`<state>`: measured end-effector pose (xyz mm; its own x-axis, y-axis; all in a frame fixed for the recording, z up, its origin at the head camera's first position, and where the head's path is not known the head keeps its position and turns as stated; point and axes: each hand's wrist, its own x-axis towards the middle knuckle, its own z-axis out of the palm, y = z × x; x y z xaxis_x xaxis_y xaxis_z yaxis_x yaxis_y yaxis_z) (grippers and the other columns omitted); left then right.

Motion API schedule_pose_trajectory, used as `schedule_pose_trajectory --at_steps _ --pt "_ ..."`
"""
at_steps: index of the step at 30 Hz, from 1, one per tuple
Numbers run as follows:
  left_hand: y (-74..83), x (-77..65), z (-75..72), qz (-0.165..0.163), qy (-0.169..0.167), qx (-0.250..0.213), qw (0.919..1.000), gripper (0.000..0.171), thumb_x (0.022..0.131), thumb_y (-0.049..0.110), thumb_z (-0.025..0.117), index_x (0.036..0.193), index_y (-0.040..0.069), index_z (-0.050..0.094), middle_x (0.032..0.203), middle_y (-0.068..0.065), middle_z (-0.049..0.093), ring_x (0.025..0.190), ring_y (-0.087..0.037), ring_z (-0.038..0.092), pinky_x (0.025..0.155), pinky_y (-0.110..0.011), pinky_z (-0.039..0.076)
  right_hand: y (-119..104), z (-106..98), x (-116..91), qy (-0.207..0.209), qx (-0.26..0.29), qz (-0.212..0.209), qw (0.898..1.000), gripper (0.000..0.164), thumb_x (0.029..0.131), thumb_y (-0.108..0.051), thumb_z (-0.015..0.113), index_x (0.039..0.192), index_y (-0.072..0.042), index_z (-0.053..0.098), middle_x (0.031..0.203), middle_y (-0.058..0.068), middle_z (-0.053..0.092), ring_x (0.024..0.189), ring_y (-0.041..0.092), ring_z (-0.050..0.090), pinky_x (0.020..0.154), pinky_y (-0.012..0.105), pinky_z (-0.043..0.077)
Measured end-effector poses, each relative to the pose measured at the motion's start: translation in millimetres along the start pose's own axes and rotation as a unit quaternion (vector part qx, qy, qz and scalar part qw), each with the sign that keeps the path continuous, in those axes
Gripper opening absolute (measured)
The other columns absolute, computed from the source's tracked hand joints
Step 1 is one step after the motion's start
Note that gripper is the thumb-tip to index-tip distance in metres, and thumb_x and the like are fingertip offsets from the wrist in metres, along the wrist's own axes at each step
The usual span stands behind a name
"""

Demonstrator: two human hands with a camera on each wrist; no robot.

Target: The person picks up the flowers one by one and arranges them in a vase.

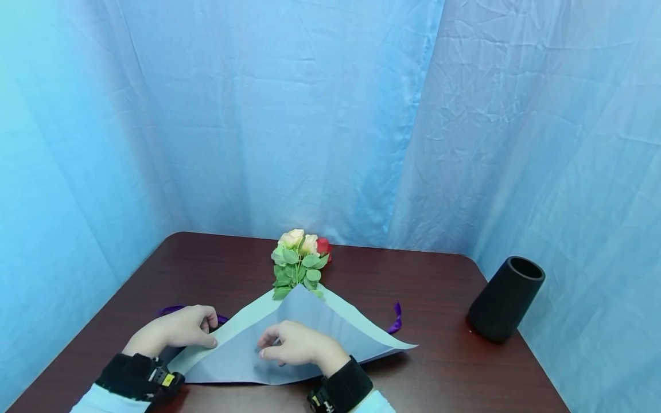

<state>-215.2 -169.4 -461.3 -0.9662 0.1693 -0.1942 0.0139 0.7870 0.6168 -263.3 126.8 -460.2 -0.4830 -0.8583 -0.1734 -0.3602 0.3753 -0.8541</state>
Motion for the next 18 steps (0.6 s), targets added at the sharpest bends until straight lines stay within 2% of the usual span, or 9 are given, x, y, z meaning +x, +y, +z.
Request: schedule_pose_trajectory --at_steps 12,15,18 --pt "0.8 -0.5 3.5 -0.029 0.004 0.031 0.9991 0.035 0.075 0.012 0.088 0.095 0.008 0.059 0.071 -0.004 0.055 0.061 -0.018 0.050 0.059 -0.033 0.042 2.7 -1.3 -2.5 -0.001 0.011 -0.004 1.000 0.029 0.101 -0.018 0.062 0.124 -0.002 0.069 0.116 0.000 0.070 0.082 0.014 0.070 0.072 0.025 0.056" --pt "1.2 -1.8 2.2 -0.024 0.012 0.022 0.9994 0.031 0.079 0.016 0.086 0.094 0.010 0.059 0.066 -0.003 0.052 0.058 -0.016 0.048 0.057 -0.032 0.041 3.2 -3.4 -4.0 0.000 0.016 -0.011 1.000 0.030 0.102 -0.018 0.061 0.126 0.000 0.067 0.117 0.002 0.069 0.084 0.015 0.071 0.074 0.026 0.056" --pt "3.5 -3.4 -1.2 0.002 0.026 0.004 0.9996 0.026 0.086 0.021 0.082 0.092 0.010 0.060 0.067 -0.002 0.052 0.059 -0.016 0.048 0.057 -0.032 0.042 1.5 -6.4 -7.2 0.015 0.017 -0.018 1.000 0.030 0.101 -0.017 0.062 0.126 -0.001 0.067 0.114 -0.001 0.069 0.084 0.016 0.071 0.075 0.028 0.057"
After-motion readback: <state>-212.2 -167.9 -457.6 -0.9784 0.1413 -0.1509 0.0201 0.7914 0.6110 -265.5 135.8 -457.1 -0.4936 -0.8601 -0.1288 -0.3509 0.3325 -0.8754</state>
